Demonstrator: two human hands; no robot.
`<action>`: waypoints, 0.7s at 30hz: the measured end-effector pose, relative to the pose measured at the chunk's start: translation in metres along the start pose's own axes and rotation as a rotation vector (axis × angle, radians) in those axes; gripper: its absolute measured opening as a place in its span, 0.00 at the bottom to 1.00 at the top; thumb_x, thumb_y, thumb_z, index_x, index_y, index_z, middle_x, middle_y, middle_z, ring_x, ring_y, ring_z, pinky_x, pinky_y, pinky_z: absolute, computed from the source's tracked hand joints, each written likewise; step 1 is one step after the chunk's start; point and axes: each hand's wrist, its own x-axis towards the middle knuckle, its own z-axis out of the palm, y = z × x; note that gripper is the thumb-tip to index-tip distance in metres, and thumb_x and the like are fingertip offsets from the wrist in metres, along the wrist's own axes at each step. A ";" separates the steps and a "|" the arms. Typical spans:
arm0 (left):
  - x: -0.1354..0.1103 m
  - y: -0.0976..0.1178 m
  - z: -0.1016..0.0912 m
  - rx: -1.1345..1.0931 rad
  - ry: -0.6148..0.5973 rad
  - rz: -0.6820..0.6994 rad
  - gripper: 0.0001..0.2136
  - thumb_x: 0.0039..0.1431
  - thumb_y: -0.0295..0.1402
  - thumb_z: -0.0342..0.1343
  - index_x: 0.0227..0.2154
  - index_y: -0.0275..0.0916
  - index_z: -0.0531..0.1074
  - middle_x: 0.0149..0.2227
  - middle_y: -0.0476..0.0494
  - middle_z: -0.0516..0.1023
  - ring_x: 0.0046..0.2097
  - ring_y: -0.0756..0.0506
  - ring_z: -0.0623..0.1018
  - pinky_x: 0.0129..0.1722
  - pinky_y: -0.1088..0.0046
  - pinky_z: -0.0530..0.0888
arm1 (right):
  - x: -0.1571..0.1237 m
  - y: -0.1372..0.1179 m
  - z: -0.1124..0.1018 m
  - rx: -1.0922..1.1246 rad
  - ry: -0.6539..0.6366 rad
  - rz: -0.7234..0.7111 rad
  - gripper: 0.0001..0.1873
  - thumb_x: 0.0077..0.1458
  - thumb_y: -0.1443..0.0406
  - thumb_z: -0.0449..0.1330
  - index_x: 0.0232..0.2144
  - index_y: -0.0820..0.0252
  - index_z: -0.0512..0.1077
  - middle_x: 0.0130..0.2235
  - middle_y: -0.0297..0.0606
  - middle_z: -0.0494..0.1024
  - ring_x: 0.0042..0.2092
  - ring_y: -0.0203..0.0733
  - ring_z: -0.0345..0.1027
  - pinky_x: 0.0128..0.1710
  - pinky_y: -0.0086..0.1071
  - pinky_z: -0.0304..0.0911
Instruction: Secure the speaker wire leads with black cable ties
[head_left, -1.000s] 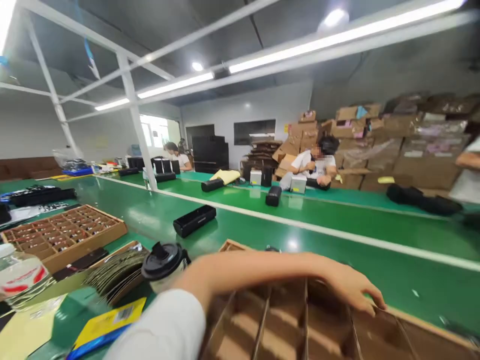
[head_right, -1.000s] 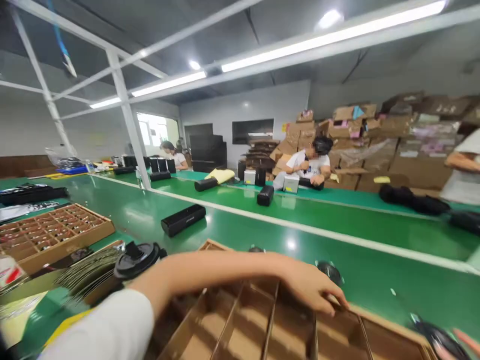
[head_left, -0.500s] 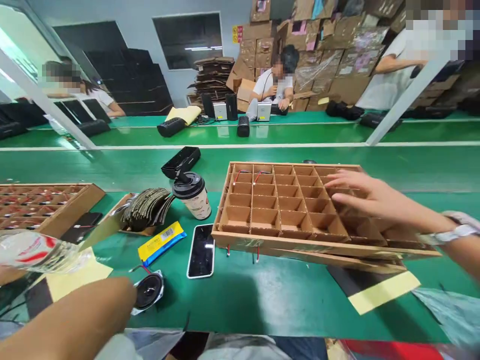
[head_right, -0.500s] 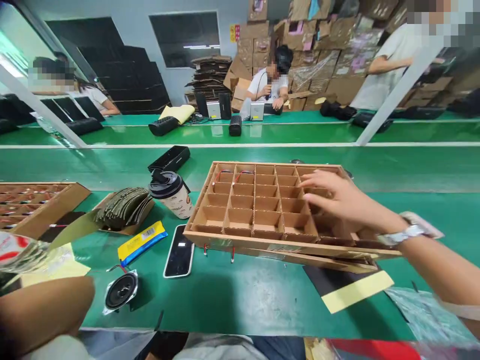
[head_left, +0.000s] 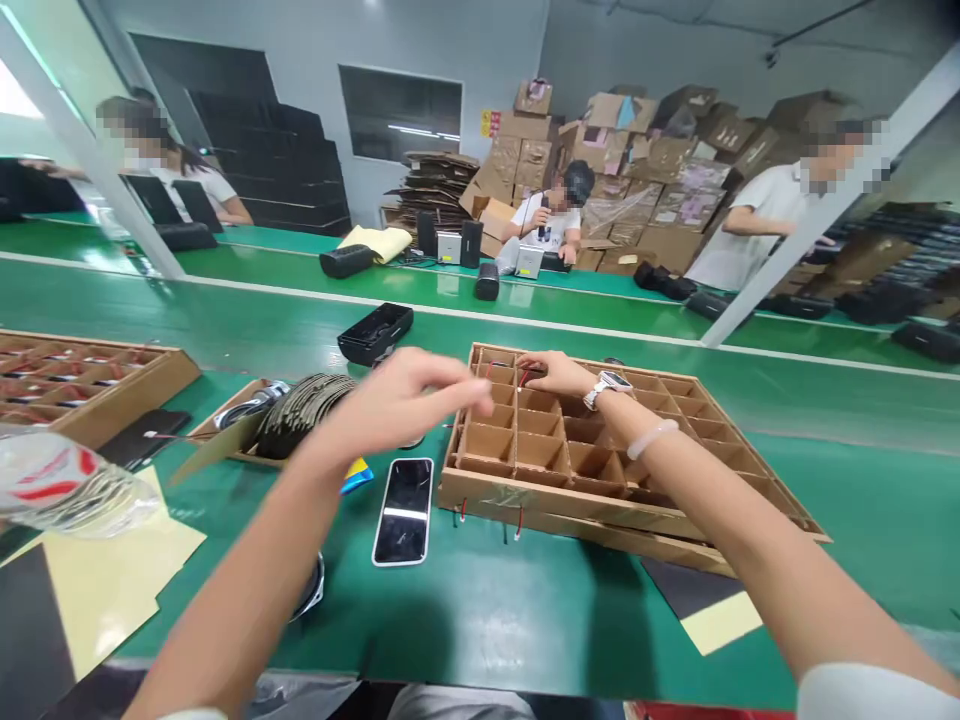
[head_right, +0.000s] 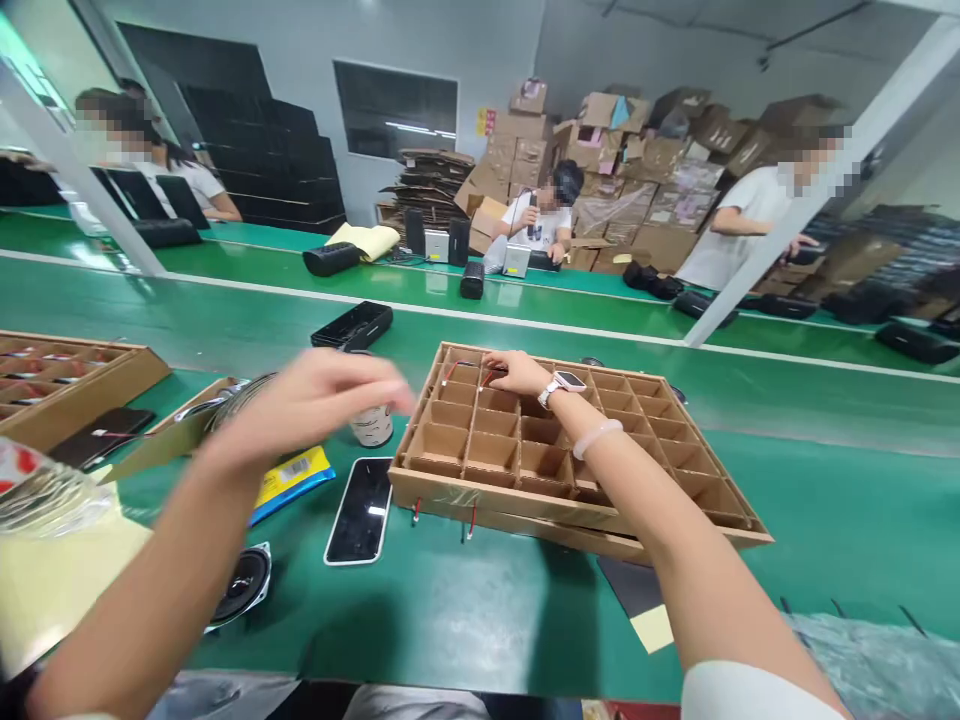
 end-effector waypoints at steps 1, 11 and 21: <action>0.010 -0.004 0.005 0.046 -0.015 -0.036 0.13 0.64 0.40 0.54 0.41 0.34 0.73 0.41 0.43 0.76 0.42 0.44 0.77 0.45 0.61 0.76 | 0.002 0.002 0.003 0.013 -0.001 0.010 0.18 0.61 0.59 0.57 0.46 0.69 0.69 0.45 0.42 0.71 0.48 0.35 0.67 0.54 0.37 0.66; 0.090 -0.022 0.091 0.280 0.078 -0.327 0.12 0.64 0.36 0.55 0.45 0.33 0.71 0.51 0.38 0.72 0.53 0.40 0.72 0.53 0.54 0.71 | -0.023 -0.015 -0.018 0.238 0.521 0.133 0.13 0.60 0.62 0.58 0.33 0.72 0.71 0.36 0.38 0.73 0.40 0.30 0.68 0.47 0.30 0.68; 0.098 0.025 0.027 -0.190 0.104 -0.040 0.30 0.57 0.19 0.15 0.53 0.07 0.54 0.51 0.31 0.69 0.58 0.40 0.68 0.49 0.62 0.64 | -0.196 -0.085 -0.037 0.754 0.193 0.044 0.08 0.53 0.66 0.63 0.28 0.69 0.75 0.30 0.39 0.76 0.28 0.31 0.71 0.28 0.20 0.69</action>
